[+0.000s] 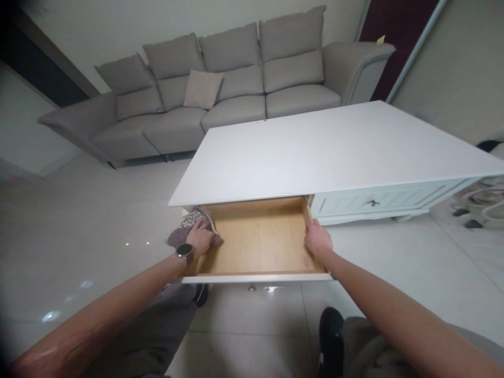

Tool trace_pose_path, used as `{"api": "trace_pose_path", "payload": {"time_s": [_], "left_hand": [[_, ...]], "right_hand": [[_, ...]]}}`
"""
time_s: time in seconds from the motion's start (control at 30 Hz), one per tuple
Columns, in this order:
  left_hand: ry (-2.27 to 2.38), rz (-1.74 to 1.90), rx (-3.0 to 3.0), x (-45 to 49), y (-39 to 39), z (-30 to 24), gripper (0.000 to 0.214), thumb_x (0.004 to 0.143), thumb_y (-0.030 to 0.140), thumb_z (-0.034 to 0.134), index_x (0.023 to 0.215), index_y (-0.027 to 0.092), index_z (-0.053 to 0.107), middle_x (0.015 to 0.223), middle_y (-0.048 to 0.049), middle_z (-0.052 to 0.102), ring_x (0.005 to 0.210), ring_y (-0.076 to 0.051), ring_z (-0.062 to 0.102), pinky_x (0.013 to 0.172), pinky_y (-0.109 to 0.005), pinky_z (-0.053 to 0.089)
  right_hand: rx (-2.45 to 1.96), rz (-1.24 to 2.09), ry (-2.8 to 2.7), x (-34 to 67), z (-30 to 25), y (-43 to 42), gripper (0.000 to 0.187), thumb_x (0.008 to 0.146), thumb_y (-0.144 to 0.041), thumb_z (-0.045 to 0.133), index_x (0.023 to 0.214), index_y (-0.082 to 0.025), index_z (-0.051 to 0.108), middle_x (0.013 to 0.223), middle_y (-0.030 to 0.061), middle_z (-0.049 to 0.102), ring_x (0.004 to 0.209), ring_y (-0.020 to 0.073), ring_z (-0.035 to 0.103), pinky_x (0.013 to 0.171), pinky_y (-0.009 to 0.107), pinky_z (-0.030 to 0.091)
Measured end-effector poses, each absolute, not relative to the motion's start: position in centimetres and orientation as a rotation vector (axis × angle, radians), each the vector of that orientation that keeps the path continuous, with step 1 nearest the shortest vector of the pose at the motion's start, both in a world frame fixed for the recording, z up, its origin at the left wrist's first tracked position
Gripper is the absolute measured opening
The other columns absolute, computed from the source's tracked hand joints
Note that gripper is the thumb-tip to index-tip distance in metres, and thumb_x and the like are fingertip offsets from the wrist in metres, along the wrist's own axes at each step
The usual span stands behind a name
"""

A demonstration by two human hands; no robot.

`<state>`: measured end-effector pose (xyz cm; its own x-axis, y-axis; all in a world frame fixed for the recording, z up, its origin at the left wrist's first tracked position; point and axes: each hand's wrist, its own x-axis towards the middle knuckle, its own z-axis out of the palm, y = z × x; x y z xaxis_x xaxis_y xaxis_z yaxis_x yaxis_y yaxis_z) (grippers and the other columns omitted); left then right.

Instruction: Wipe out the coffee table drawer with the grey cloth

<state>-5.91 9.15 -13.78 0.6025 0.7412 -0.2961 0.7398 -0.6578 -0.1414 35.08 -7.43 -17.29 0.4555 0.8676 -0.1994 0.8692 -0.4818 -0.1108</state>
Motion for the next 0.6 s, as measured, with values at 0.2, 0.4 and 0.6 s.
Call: {"api": "trace_pose_path", "payload": {"time_s": [0.2, 0.4, 0.6], "left_hand": [[-1.26, 0.317, -2.642, -3.6, 14.0, -14.3, 0.042, 0.089, 0.011, 0.04, 0.113, 0.015, 0.074, 0.111, -0.017, 0.076, 0.122, -0.031, 0.055, 0.115, -0.051, 0.02], [-1.265, 0.429, -2.635, -2.8, 14.6, -15.6, 0.037, 0.089, 0.013, 0.043, 0.109, 0.01, 0.074, 0.109, -0.0206, 0.076, 0.117, -0.031, 0.06, 0.116, -0.05, 0.017], [-1.133, 0.526, -2.779, -5.9, 11.8, -15.9, 0.044, 0.082, 0.018, 0.053, 0.121, 0.015, 0.07, 0.114, -0.0183, 0.076, 0.13, -0.032, 0.054, 0.121, -0.055, 0.006]], "right_hand": [[2.659, -0.299, 1.593, 35.1, -17.2, -7.4, 0.028, 0.098, -0.02, 0.043, 0.108, -0.016, 0.069, 0.115, 0.0128, 0.06, 0.084, 0.0187, 0.065, 0.071, 0.03, 0.043], [2.634, -0.25, 1.583, 35.1, -17.3, -7.3, 0.029, 0.099, -0.021, 0.04, 0.107, -0.016, 0.068, 0.115, 0.0123, 0.058, 0.082, 0.0187, 0.065, 0.071, 0.031, 0.043], [2.612, -0.242, 1.604, 35.0, -17.4, -7.4, 0.03, 0.099, -0.017, 0.039, 0.121, -0.018, 0.06, 0.118, 0.0127, 0.054, 0.079, 0.018, 0.065, 0.066, 0.03, 0.043]]}}
